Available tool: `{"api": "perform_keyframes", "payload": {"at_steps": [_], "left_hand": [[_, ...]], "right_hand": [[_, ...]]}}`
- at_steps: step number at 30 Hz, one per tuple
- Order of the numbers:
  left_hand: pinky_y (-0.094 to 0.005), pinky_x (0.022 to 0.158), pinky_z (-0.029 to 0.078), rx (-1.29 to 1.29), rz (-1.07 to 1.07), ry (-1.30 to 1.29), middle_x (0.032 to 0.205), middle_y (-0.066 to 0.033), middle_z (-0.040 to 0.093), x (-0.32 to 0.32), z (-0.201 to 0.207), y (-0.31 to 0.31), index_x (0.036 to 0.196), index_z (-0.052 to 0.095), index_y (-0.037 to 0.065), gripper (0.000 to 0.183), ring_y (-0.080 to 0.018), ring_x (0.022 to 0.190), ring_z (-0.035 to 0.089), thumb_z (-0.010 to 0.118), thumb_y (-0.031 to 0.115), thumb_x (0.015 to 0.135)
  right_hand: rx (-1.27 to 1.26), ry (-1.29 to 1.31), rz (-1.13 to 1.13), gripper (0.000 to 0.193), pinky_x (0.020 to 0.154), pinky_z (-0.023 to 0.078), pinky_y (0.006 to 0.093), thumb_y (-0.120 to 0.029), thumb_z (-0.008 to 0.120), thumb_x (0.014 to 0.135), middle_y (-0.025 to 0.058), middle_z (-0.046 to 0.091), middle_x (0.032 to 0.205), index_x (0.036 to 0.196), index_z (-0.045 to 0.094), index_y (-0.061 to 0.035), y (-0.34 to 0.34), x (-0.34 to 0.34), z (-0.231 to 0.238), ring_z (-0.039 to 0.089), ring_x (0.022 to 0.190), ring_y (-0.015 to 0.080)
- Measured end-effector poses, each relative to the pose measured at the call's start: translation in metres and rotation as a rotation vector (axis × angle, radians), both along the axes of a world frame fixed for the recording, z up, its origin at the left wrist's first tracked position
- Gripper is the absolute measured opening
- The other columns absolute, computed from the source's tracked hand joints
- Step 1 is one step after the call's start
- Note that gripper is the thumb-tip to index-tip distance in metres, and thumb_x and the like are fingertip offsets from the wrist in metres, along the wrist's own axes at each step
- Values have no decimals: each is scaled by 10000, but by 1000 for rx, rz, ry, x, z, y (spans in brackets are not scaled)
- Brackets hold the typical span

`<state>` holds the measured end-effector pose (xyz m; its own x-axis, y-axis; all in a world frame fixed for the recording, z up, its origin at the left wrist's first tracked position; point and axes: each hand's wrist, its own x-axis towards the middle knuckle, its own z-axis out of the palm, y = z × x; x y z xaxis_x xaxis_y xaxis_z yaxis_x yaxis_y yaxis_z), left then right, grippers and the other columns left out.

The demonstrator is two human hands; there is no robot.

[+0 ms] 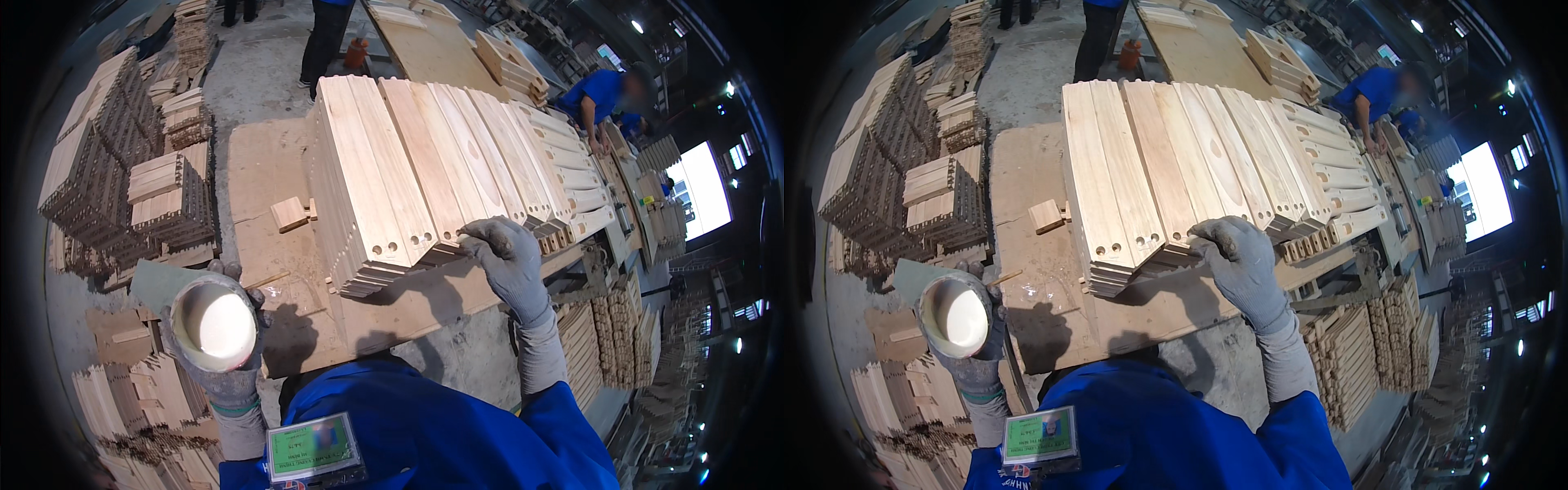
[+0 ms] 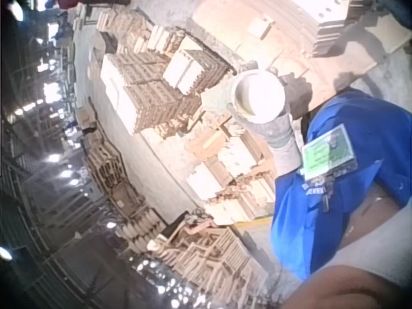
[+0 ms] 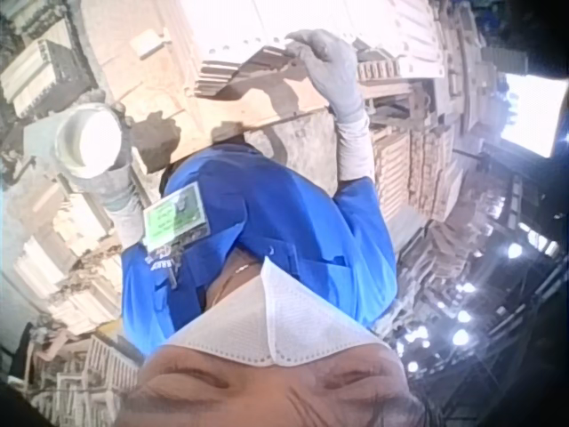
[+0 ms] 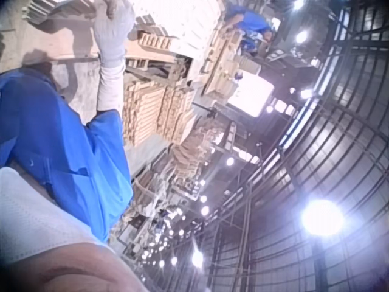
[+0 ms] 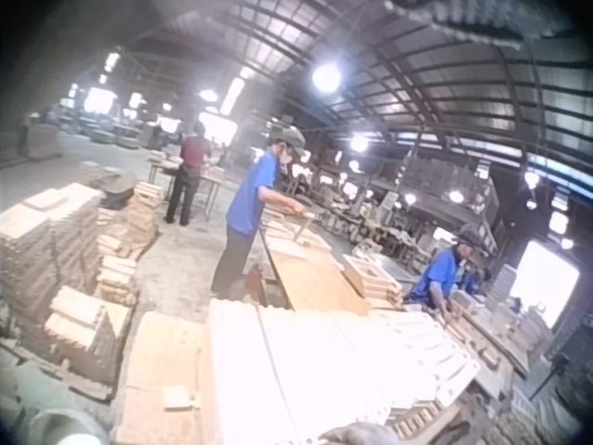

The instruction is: The person applies white glue to the edges and holes of stacked wooden furniture components using a small brush and container. They repeatedly dip the brush into the container and apply glue to multiple pieces on a workbench in a factory setting.

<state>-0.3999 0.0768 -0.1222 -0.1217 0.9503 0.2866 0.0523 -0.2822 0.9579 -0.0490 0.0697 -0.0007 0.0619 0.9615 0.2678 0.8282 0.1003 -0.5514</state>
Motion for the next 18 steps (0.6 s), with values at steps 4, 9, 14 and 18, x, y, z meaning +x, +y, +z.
{"api": "perform_keyframes", "payload": {"at_steps": [4,9,14,18], "left_hand": [[-359,899,499,96,66,32,1266,-187,512,6,1,4,1284,360,-8,645,-249,1103,564,698,-21,735],[-386,907,501,-125,-130,-787,1279,-182,498,8,14,2,1299,347,8,631,-261,1124,546,675,27,760],[-396,910,504,79,110,162,1285,-149,482,9,2,4,1329,347,52,654,-261,1119,545,679,195,784],[-377,938,488,162,144,415,1339,-212,425,10,9,3,1339,290,22,681,-285,1140,529,652,-37,765]], "right_hand": [[58,-195,38,142,611,485,319,-104,634,781,132,639,779,880,667,-8,-3,3,6,631,668,249],[121,-25,-29,153,619,492,311,-86,624,782,124,642,775,903,669,-4,-3,21,15,641,675,227],[66,-17,-23,147,637,493,327,-92,617,780,138,638,781,885,660,1,-1,32,6,636,692,256],[31,-53,-24,147,655,481,357,-116,625,777,147,627,783,869,654,-5,-1,34,-2,619,720,293]]}}
